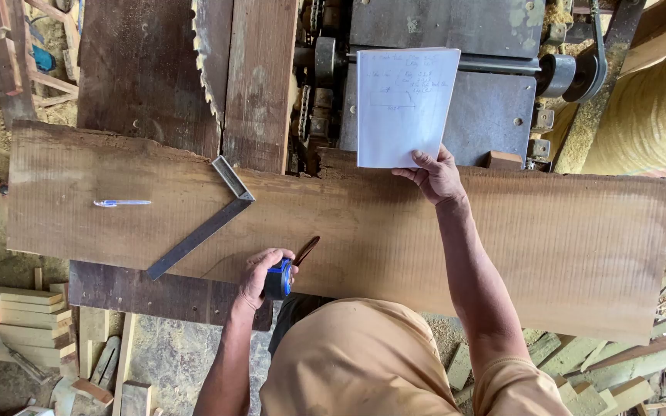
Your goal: Measure, mark, and cut a wooden board with a circular saw
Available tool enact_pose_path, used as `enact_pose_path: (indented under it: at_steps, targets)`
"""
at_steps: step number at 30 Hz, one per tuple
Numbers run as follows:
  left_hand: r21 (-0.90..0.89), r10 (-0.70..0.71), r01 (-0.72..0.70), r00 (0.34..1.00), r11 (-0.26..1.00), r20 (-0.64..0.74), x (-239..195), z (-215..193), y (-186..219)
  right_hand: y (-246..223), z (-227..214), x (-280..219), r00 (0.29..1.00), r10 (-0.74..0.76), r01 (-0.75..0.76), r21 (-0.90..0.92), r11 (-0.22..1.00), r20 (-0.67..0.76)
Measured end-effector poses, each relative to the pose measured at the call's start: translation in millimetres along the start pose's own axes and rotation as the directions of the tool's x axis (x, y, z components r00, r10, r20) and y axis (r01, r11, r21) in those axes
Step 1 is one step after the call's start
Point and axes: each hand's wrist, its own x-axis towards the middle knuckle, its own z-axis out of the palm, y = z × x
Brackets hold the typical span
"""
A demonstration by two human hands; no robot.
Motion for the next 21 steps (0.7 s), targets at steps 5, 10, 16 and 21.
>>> enact_pose_path:
  at_steps: [5, 10, 16, 21]
  targets:
    - [-0.005, -0.006, 0.006, 1.0, 1.0, 0.006, -0.1, 0.3, 0.9, -0.3, 0.6, -0.7, 1.0, 0.001, -0.001, 0.008, 1.0, -0.002]
    - [0.001, -0.003, 0.003, 1.0, 1.0, 0.01, -0.8, 0.6, 1.5, 0.5, -2.3, 0.3, 1.0, 0.004, -0.004, 0.006, 1.0, -0.006]
    - [-0.002, -0.001, 0.001, 1.0, 1.0, 0.011, -1.2, 1.3, 2.2, -0.1, -1.7, -0.3, 1.0, 0.006, -0.006, 0.012, 1.0, 0.022]
    - [-0.005, 0.008, -0.008, 1.0, 1.0, 0.012, -3.2, 2.0, 3.7, 0.7, -4.1, 0.1, 1.0, 0.0, 0.0, 0.011, 1.0, 0.031]
